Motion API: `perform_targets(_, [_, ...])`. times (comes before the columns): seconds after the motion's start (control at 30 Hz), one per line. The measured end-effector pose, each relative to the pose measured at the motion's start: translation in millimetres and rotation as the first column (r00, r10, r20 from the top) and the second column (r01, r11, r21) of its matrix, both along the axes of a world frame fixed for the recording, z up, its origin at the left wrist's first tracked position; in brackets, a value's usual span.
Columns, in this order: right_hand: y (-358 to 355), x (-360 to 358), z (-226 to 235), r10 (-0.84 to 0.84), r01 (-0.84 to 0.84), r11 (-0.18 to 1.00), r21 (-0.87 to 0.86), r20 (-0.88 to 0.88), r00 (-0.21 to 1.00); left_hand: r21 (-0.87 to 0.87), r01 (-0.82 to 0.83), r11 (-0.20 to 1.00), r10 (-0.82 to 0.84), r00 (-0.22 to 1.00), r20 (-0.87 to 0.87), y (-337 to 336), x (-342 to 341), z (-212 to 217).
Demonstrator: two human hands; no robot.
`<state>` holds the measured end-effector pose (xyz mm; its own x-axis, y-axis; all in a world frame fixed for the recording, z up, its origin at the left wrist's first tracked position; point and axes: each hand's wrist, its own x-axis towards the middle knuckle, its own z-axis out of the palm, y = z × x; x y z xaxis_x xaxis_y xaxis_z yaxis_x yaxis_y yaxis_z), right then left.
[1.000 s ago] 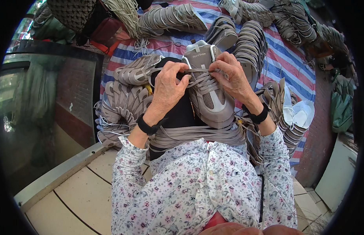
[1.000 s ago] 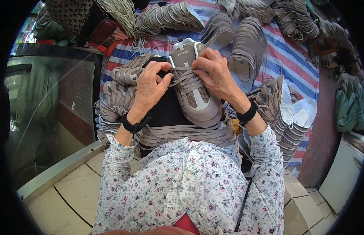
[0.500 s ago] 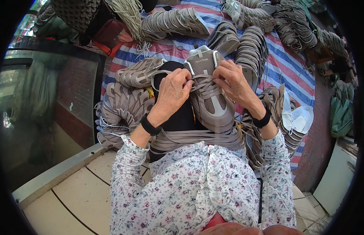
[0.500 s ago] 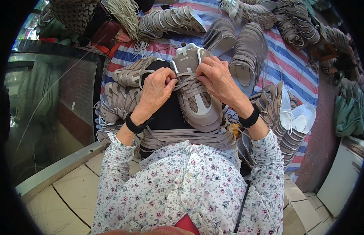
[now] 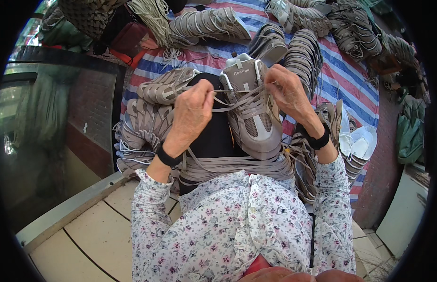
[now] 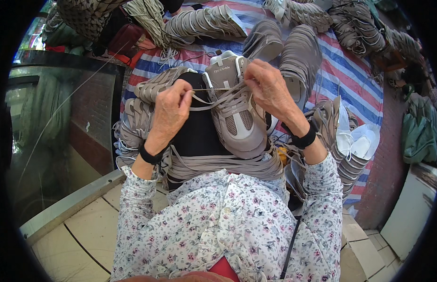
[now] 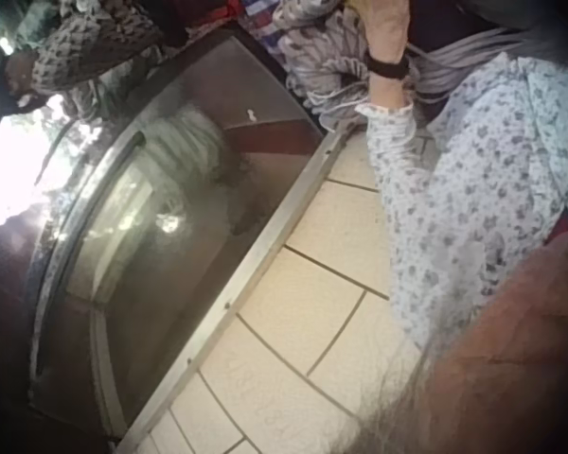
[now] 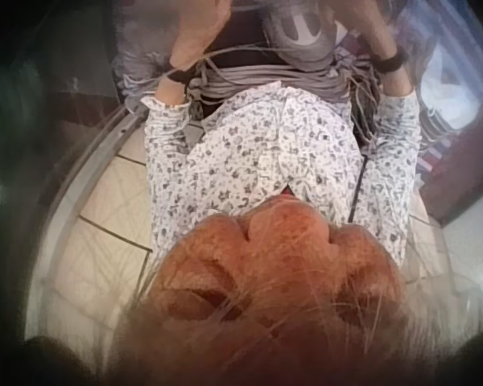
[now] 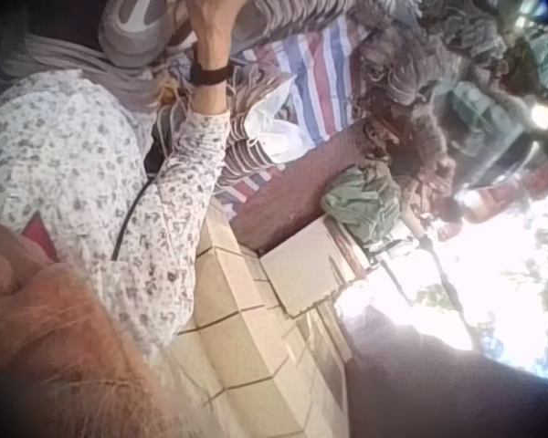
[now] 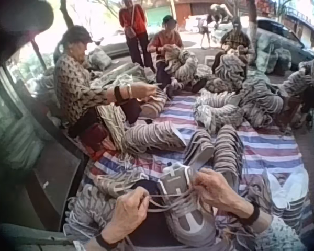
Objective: Lacing and threading shoelaces into shoes in a manufacturing environment.
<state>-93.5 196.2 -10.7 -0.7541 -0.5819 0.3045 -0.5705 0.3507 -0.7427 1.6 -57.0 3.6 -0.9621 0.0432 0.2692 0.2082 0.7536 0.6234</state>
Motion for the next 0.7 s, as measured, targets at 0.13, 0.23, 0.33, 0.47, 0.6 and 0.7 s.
perform_targets(0.13, [30.4, -22.8, -18.4, -0.214, 0.222, 0.974, 0.037, -0.143, 0.966, -0.189, -0.244, 0.951, 0.217, 0.964, -0.151, -50.2, 8.9, 5.4])
perform_targets(0.23, [79.3, -59.6, -42.1, -0.327, 0.397, 0.912, 0.101, -0.405, 0.854, -0.208, -0.415, 0.886, 0.394, 0.909, -0.138, -106.3, 16.2, 14.6])
perform_targets(0.33, [109.4, -79.3, -27.5, -0.353, 0.457, 0.875, 0.161, -0.434, 0.829, -0.215, -0.465, 0.859, 0.457, 0.885, -0.089, -137.0, 25.8, 18.6])
perform_targets(0.47, [139.0, -98.4, -17.0, -0.484, 0.601, 0.763, 0.237, -0.407, 0.775, -0.304, -0.453, 0.838, 0.437, 0.891, -0.122, -143.0, 28.4, 9.0])
perform_targets(0.6, [211.6, -122.6, -29.6, -0.626, 0.735, 0.581, 0.349, -0.386, 0.678, -0.147, -0.346, 0.926, 0.330, 0.936, -0.126, -101.6, 18.5, -1.5])
perform_targets(0.7, [265.1, -128.7, -50.3, -0.695, 0.811, 0.397, 0.430, -0.437, 0.571, 0.269, -0.207, 0.941, 0.159, 0.969, 0.190, -13.5, 15.3, 24.1])
